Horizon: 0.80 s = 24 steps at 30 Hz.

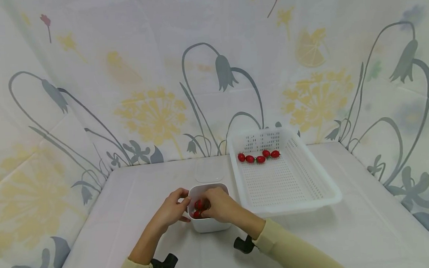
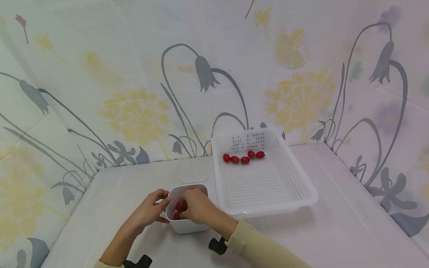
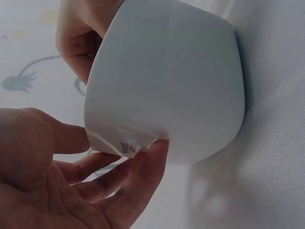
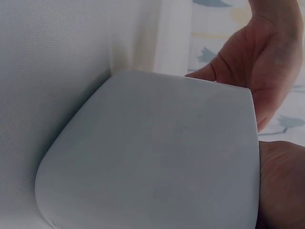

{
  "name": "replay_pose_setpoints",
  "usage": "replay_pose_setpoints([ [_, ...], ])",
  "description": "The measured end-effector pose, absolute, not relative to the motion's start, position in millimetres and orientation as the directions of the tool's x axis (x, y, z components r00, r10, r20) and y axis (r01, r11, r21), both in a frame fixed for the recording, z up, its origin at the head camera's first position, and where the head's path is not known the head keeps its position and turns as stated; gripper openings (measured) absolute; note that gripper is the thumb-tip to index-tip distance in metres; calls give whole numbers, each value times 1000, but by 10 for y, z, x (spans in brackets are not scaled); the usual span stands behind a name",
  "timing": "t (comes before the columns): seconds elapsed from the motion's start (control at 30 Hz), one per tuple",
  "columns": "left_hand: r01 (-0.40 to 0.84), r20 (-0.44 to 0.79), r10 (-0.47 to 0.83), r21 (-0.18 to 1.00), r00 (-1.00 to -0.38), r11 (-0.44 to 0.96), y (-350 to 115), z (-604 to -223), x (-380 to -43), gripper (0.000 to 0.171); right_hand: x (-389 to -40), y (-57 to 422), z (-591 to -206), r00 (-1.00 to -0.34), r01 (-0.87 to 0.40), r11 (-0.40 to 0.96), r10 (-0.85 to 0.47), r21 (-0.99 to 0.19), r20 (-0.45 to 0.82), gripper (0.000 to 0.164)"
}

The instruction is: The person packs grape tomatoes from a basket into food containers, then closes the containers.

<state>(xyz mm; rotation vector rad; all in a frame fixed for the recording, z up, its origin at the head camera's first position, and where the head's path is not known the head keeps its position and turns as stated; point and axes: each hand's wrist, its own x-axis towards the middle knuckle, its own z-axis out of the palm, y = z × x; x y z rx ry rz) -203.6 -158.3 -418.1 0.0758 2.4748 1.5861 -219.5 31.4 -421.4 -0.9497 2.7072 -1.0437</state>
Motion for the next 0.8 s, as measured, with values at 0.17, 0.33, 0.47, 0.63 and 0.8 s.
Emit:
replay_pose_setpoints([
  [0.17, -62, -137, 151, 906, -979, 420, -1579, -4186, -2040, 23, -2197, 315, -4220, -803, -522, 575, -580, -630, 136, 20],
  [0.33, -65, -138, 147, 905, -979, 420, -1573, -4179, -2043, 23, -2197, 320, -4208, -808, -517, 579, -572, -631, 138, 17],
  [0.47, -61, -136, 147, 902, -980, 427, -1566, -4176, -2042, 23, -2185, 338, -4182, -798, -534, 567, -582, -627, 154, 14],
  [0.63, -65, -141, 146, 898, -979, 436, -1573, -4164, -2022, 22, -2127, 408, -4094, -756, -586, 539, -633, -605, 168, 18],
  [0.8, -68, -148, 141, 887, -979, 456, -1570, -4139, -2008, 24, -2061, 575, -3938, -755, -584, 558, -640, -590, 143, 25],
])
